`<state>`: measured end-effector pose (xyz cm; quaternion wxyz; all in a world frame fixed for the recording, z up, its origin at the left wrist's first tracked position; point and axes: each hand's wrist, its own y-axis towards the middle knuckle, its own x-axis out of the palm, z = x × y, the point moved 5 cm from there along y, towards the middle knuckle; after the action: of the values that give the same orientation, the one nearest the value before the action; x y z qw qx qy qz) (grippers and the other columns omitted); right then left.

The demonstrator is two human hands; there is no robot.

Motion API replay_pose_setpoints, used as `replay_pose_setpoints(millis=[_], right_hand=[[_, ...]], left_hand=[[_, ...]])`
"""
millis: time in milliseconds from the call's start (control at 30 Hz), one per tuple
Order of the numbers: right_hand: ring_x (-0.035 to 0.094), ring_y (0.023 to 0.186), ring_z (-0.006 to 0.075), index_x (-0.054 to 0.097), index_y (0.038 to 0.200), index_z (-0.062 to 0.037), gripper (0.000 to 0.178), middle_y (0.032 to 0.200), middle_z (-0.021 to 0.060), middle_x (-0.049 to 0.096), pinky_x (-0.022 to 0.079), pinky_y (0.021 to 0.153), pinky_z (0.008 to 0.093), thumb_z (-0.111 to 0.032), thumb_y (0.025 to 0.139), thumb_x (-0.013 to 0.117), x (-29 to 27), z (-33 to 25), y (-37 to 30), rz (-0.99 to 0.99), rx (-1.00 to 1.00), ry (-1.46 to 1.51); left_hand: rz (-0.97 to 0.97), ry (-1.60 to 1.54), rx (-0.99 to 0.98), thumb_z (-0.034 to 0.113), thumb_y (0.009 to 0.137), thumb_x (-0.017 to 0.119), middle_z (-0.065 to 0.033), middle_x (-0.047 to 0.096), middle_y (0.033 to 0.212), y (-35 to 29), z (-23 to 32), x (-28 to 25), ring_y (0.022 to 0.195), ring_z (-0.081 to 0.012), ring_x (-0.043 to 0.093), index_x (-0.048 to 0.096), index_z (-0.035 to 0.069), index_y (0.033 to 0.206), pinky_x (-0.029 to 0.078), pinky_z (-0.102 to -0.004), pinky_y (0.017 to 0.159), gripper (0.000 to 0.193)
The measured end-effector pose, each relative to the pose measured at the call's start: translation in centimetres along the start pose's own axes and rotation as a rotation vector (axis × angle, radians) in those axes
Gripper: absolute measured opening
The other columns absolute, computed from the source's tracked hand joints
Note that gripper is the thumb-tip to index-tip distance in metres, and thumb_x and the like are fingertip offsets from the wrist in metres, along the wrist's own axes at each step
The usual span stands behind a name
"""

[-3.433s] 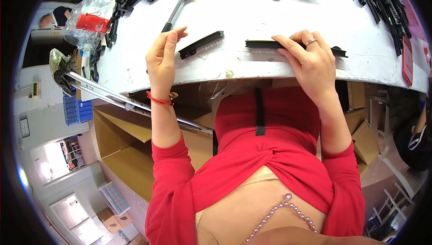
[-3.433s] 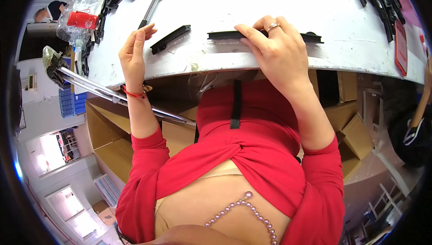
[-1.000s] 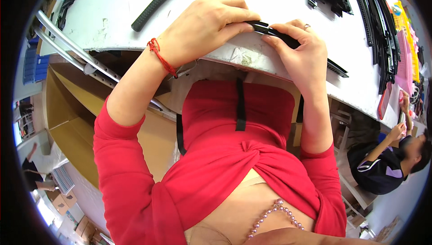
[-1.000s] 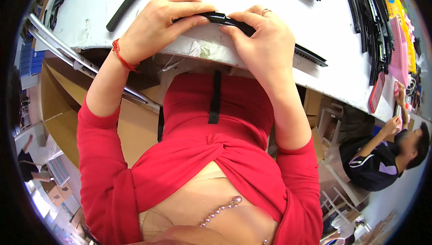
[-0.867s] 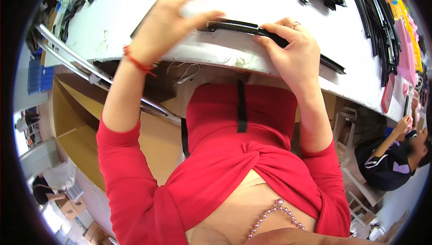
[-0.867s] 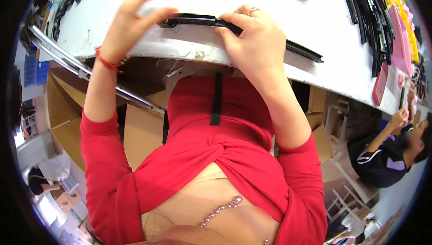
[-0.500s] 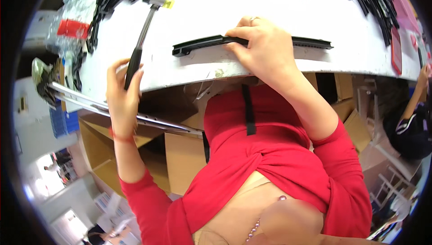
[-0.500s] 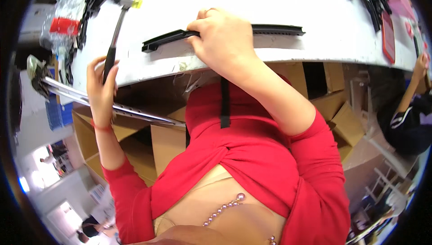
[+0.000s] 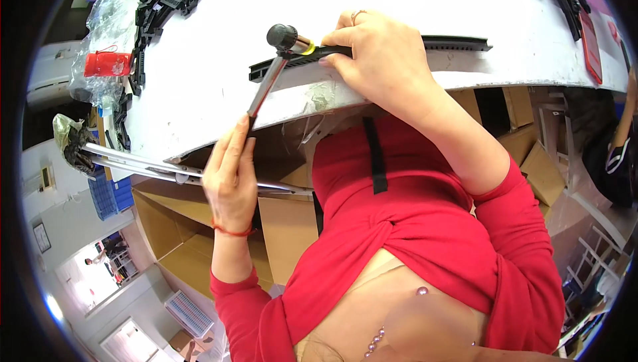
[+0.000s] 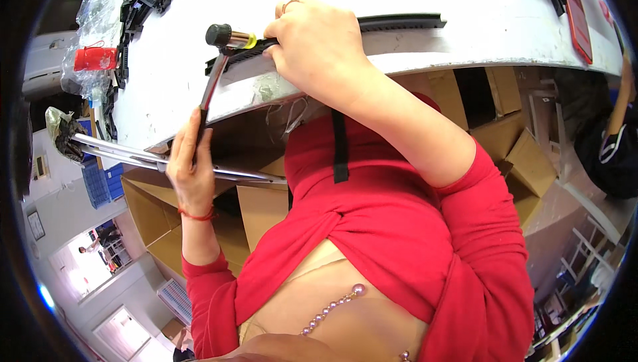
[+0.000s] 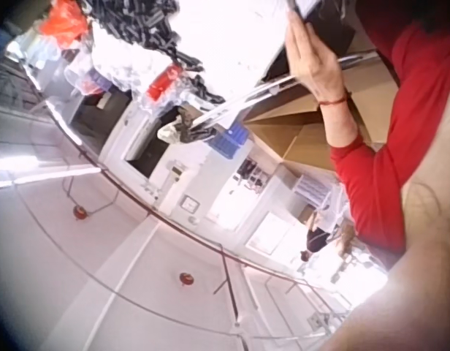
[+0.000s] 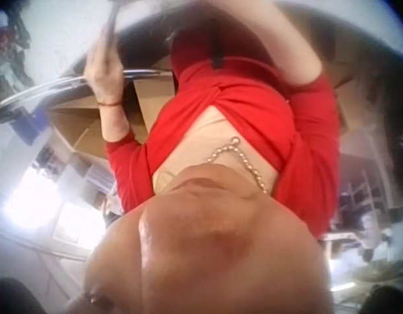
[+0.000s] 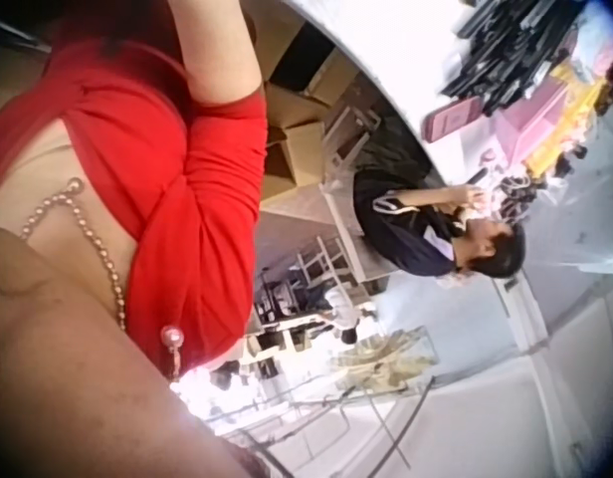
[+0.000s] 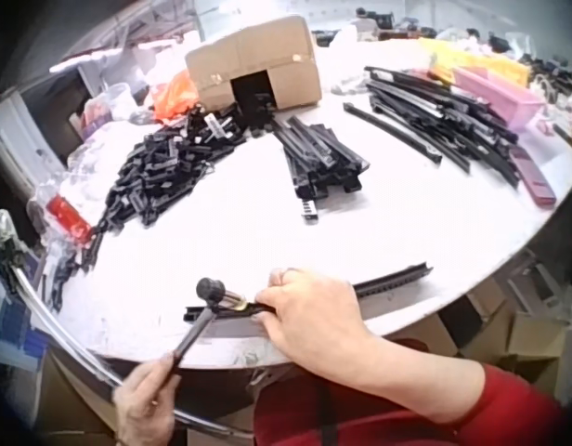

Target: Assemble black plastic parts by snapping them together and using a small mallet.

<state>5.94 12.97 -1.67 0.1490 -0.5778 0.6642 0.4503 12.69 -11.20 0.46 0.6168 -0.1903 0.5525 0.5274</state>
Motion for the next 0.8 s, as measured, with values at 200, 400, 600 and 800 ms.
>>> replay_pose_setpoints(millis=[200, 400, 600, 800], right_hand=[[0.066, 0.090, 0.0210, 0.078, 0.091, -0.0125, 0.019, 0.089, 0.0018, 0.068, 0.054, 0.075, 0.0354, -0.025, 0.076, 0.077, 0.2, 0.3, 0.4, -0.015, 0.002, 0.004], [0.066, 0.090, 0.0224, 0.077, 0.093, -0.0123, 0.022, 0.093, 0.0035, 0.068, 0.054, 0.077, 0.0366, -0.028, 0.078, 0.075, -0.5, 0.2, 0.7, -0.060, 0.022, -0.021], [0.065, 0.091, 0.0232, 0.075, 0.093, -0.0140, 0.021, 0.092, 0.0011, 0.067, 0.055, 0.076, 0.0361, -0.028, 0.078, 0.077, -2.2, 1.9, 0.9, 0.020, -0.033, -0.026], [0.065, 0.083, 0.0232, 0.077, 0.088, -0.0252, 0.011, 0.092, 0.0019, 0.068, 0.056, 0.068, 0.0389, -0.033, 0.087, 0.068, -16.5, 12.4, 8.2, 0.524, 0.028, -0.499]], left_hand=[[0.310, 0.021, -0.077, -0.007, 0.091, 0.065, -0.0148, 0.070, 0.117, -0.8, -1.4, -2.0, 0.104, -0.0219, 0.067, 0.062, -0.002, 0.131, 0.051, -0.0327, 0.091, 0.040], [0.022, -0.082, -0.093, -0.008, 0.089, 0.063, -0.0141, 0.068, 0.108, 3.1, -0.7, -1.9, 0.095, -0.0253, 0.065, 0.060, 0.003, 0.133, 0.049, -0.0307, 0.087, 0.045], [0.019, 0.243, -0.094, 0.003, 0.093, 0.061, -0.0135, 0.062, 0.101, 7.0, -7.3, -0.1, 0.098, -0.0314, 0.059, 0.056, 0.009, 0.139, 0.046, -0.0437, 0.087, 0.046], [0.306, 0.455, -0.036, 0.005, 0.094, 0.057, -0.0156, 0.055, 0.133, 7.2, -5.4, 3.3, 0.121, -0.0317, 0.050, 0.054, 0.009, 0.141, 0.035, -0.0477, 0.107, 0.047]])
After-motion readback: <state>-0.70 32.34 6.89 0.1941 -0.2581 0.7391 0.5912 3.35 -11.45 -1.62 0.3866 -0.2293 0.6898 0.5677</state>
